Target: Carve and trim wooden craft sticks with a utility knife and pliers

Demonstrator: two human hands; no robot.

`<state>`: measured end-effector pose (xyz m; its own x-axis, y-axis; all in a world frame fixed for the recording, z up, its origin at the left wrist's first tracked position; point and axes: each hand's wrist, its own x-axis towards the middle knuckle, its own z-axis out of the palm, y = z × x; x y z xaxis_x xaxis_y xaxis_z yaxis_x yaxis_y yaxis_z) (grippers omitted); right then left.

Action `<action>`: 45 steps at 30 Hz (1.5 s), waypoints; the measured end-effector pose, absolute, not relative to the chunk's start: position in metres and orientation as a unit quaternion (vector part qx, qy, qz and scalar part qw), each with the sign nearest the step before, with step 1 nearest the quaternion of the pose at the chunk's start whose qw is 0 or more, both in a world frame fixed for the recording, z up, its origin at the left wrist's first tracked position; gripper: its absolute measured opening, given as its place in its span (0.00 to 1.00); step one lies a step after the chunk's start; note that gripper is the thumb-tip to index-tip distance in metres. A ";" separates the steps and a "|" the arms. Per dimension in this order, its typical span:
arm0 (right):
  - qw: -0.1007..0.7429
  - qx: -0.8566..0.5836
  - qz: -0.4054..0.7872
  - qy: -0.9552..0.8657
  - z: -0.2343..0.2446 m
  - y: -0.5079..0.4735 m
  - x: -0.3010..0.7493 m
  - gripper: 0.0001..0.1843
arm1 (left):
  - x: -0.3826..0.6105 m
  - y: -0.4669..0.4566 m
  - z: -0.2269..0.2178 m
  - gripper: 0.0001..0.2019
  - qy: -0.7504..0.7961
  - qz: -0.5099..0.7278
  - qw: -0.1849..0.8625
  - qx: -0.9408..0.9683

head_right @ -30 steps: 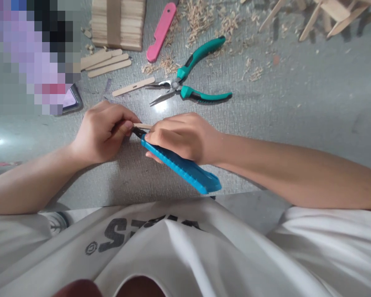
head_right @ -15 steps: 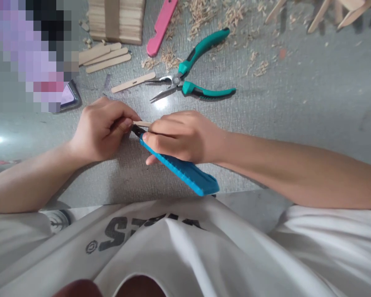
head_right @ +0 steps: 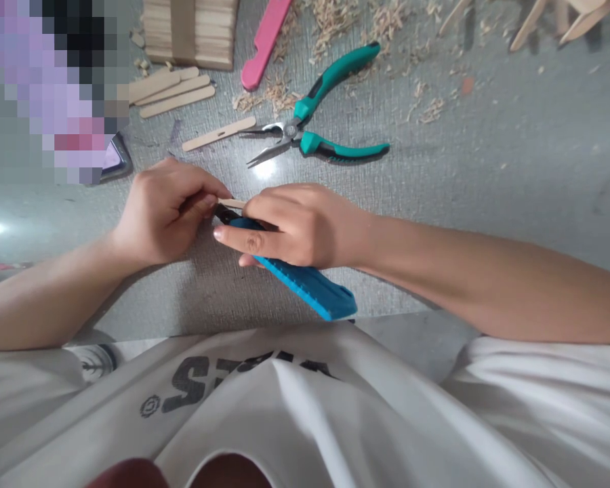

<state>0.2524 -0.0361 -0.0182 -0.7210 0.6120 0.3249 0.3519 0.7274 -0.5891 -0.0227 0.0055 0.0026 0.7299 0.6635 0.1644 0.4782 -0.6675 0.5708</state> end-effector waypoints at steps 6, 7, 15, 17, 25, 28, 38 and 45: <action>0.220 -0.376 0.405 -0.804 -0.005 -0.042 0.245 0.27 | -0.023 0.006 0.001 0.11 0.323 0.203 0.251 0.890; 0.206 -0.384 0.423 -0.794 -0.001 -0.041 0.246 0.26 | -0.023 0.006 0.000 0.11 0.319 0.205 0.248 0.891; 0.167 -0.411 0.516 -0.733 0.017 -0.036 0.248 0.21 | -0.023 0.006 -0.001 0.12 0.312 0.213 0.246 0.892; 0.169 -0.418 0.523 -0.723 0.018 -0.037 0.247 0.22 | -0.024 0.006 -0.001 0.12 0.319 0.202 0.250 0.892; 0.208 -0.348 0.413 -0.816 0.004 -0.038 0.254 0.16 | -0.023 0.005 0.000 0.12 0.311 0.213 0.253 0.891; 0.240 -0.304 0.299 -0.872 -0.005 -0.036 0.258 0.14 | -0.022 0.006 0.000 0.13 0.293 0.225 0.243 0.897; 0.294 -0.244 0.157 -0.911 -0.011 -0.034 0.259 0.16 | -0.022 0.010 0.000 0.14 0.283 0.223 0.257 0.897; 0.271 -0.278 0.253 -0.886 -0.006 -0.034 0.258 0.12 | -0.023 0.007 0.005 0.14 0.303 0.191 0.270 0.894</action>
<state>0.2575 -0.0337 -0.0056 -0.6976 0.6304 0.3405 0.3562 0.7175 -0.5986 -0.0228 0.0073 0.0051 0.7432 0.6449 0.1781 0.4385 -0.6706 0.5983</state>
